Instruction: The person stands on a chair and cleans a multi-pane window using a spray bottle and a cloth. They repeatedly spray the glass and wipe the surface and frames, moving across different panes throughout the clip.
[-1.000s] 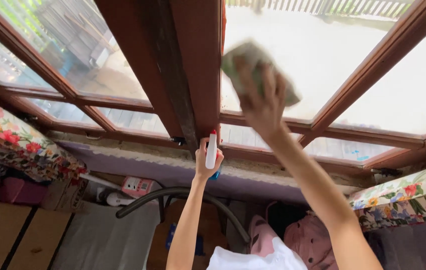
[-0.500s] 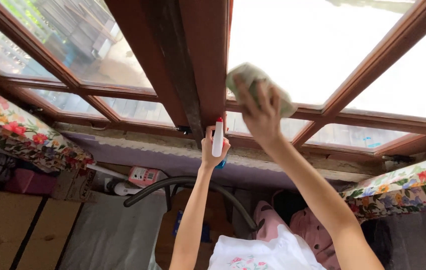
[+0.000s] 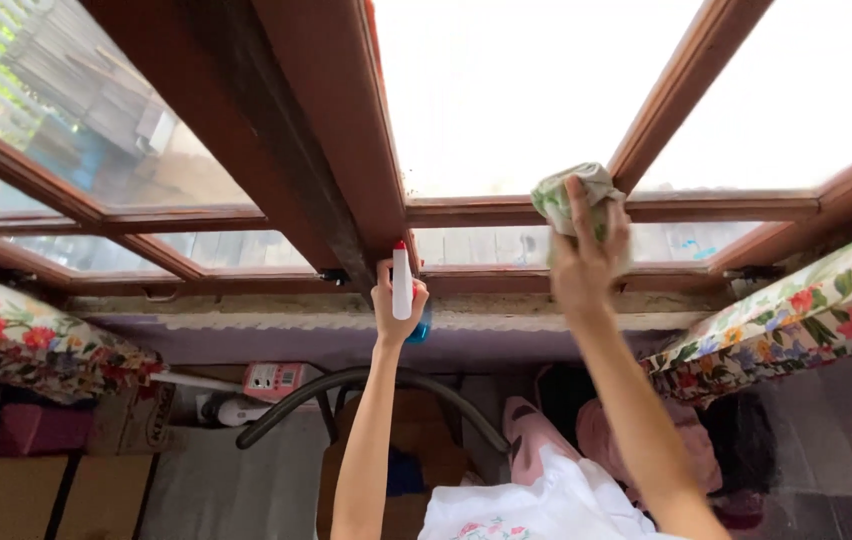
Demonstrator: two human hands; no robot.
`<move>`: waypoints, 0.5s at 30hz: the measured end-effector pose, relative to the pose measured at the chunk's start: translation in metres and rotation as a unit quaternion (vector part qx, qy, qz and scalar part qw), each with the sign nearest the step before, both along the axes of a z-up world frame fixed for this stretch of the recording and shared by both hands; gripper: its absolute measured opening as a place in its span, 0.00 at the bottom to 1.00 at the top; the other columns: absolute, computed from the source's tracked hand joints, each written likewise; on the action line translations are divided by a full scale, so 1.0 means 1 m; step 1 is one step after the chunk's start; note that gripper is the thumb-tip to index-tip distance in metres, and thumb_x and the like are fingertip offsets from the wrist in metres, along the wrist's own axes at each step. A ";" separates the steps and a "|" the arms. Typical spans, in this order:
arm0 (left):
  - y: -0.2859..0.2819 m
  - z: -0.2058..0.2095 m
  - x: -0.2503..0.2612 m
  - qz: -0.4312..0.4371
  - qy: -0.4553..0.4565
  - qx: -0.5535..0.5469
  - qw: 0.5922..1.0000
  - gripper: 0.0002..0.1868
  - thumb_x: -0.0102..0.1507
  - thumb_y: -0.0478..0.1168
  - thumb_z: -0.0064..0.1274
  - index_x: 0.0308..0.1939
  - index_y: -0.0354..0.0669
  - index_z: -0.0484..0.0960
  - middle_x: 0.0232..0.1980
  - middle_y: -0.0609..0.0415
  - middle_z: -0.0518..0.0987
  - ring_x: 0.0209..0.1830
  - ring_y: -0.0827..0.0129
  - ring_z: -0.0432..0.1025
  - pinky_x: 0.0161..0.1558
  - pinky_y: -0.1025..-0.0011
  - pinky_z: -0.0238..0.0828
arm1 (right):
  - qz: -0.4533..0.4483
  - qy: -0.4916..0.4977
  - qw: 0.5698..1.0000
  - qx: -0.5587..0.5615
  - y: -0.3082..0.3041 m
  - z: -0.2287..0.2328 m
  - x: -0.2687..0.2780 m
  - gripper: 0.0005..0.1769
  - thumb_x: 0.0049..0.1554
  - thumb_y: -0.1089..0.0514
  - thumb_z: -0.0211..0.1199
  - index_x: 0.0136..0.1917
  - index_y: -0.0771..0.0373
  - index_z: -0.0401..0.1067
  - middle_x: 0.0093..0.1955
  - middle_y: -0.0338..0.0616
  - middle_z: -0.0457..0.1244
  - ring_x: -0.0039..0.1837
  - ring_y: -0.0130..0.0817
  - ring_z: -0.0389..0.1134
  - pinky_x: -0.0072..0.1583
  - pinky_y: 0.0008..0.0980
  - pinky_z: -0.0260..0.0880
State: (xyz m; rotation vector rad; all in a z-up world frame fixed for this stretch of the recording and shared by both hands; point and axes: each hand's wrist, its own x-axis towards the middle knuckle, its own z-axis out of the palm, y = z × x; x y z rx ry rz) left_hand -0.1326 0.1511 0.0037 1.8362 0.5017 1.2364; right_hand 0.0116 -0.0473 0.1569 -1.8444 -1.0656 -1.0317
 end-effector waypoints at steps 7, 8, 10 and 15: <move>-0.002 0.001 0.002 0.025 0.033 0.019 0.999 0.27 0.50 0.35 0.58 0.54 0.41 0.71 0.22 0.37 0.76 0.26 0.41 0.78 0.28 0.60 0.71 | -0.104 -0.186 0.977 0.010 0.146 -0.050 -0.026 0.21 0.55 0.64 0.57 0.55 0.42 0.81 0.77 0.36 0.60 0.68 0.64 0.63 0.60 0.48 0.65; -0.004 0.001 0.003 0.020 0.032 0.020 0.999 0.27 0.50 0.35 0.58 0.54 0.41 0.71 0.22 0.37 0.76 0.26 0.41 0.78 0.28 0.60 0.71 | -0.109 -0.188 0.976 0.011 0.135 -0.031 -0.023 0.21 0.55 0.64 0.57 0.55 0.42 0.81 0.77 0.36 0.60 0.68 0.64 0.63 0.60 0.48 0.65; -0.004 0.001 0.000 -0.001 0.006 0.003 1.000 0.28 0.51 0.33 0.58 0.56 0.40 0.70 0.25 0.39 0.80 0.25 0.45 0.78 0.32 0.60 0.73 | 0.003 0.031 0.977 0.210 0.117 0.005 -0.021 0.31 0.51 0.71 0.55 0.62 0.41 0.69 0.70 0.38 0.57 0.62 0.53 0.60 0.55 0.42 0.62; 0.000 -0.009 0.006 0.008 0.004 0.010 1.000 0.29 0.50 0.31 0.58 0.56 0.39 0.70 0.23 0.40 0.78 0.23 0.47 0.77 0.32 0.63 0.73 | 0.113 0.289 0.820 0.481 0.094 0.067 -0.017 0.44 0.47 0.76 0.63 0.71 0.49 0.57 0.62 0.43 0.54 0.57 0.31 0.56 0.58 0.33 0.56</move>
